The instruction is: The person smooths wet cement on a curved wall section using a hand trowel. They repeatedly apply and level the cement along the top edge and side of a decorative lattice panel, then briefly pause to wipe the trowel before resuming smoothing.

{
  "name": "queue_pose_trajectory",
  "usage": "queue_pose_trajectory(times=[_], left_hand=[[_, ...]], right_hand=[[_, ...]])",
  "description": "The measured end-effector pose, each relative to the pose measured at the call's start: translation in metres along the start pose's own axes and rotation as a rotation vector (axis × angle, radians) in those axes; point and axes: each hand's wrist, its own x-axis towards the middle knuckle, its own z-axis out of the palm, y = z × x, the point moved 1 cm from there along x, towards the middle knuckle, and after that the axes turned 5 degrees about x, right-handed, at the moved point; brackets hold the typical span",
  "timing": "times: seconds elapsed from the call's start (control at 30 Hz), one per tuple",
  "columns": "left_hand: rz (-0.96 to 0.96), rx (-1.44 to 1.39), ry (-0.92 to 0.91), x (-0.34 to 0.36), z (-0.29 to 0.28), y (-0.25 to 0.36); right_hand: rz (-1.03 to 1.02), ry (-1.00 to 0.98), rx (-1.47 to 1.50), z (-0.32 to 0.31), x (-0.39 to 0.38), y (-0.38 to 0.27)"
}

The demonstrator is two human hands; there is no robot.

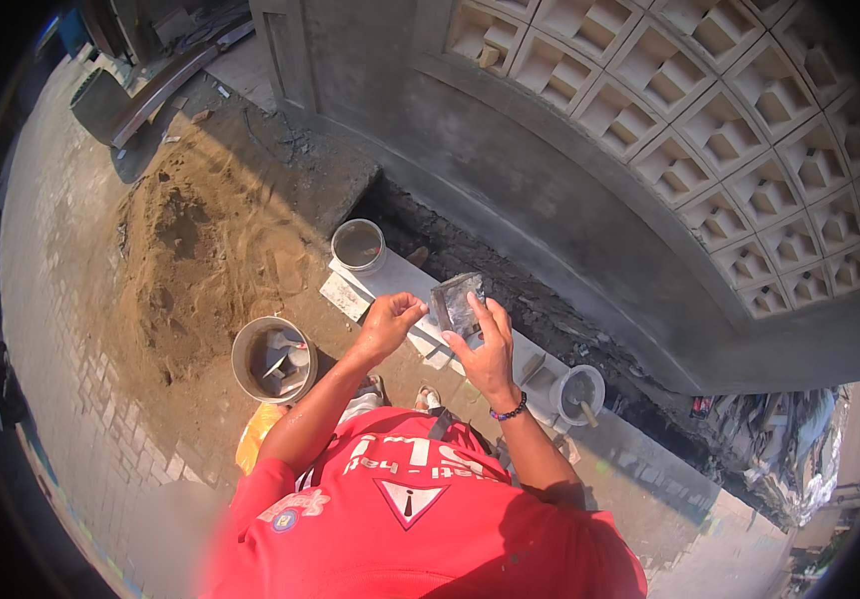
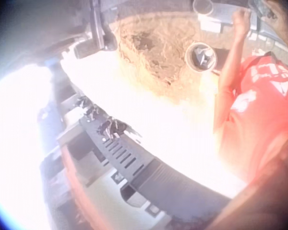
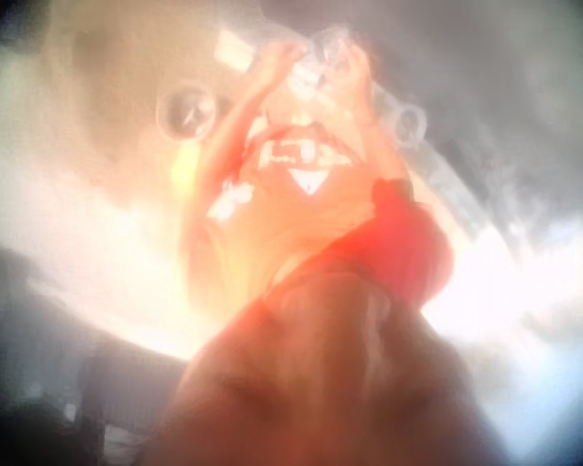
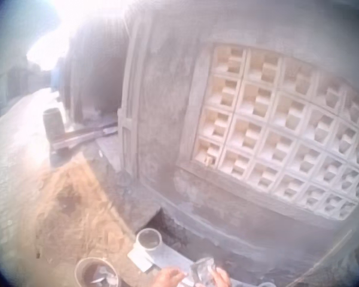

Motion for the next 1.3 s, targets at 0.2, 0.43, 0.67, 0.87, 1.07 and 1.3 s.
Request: queue_pose_trajectory(times=[0.2, 0.43, 0.67, 0.87, 1.07, 1.3], left_hand=[[-0.019, -0.082, -0.081, 0.009, 0.013, -0.023], [-0.038, -0.211, -0.11, 0.018, 0.018, -0.003], [0.067, -0.295, -0.134, 0.037, 0.024, -0.021], [0.046, -0.187, -0.142, 0.029, 0.02, -0.007], [0.041, 0.012, -0.096, 0.027, 0.013, -0.018], [0.007, 0.345, -0.075, 0.018, 0.006, -0.033]], right_hand=[[-0.081, 0.004, -0.134, 0.001, -0.006, 0.022], [-0.096, -0.004, -0.08, -0.006, 0.001, 0.032], [-0.121, -0.021, -0.1, -0.011, 0.009, 0.031], [-0.199, -0.071, -0.138, -0.016, 0.014, 0.037], [-0.14, -0.195, -0.097, -0.02, 0.019, 0.039], [-0.175, -0.27, -0.174, -0.009, 0.019, 0.052]])
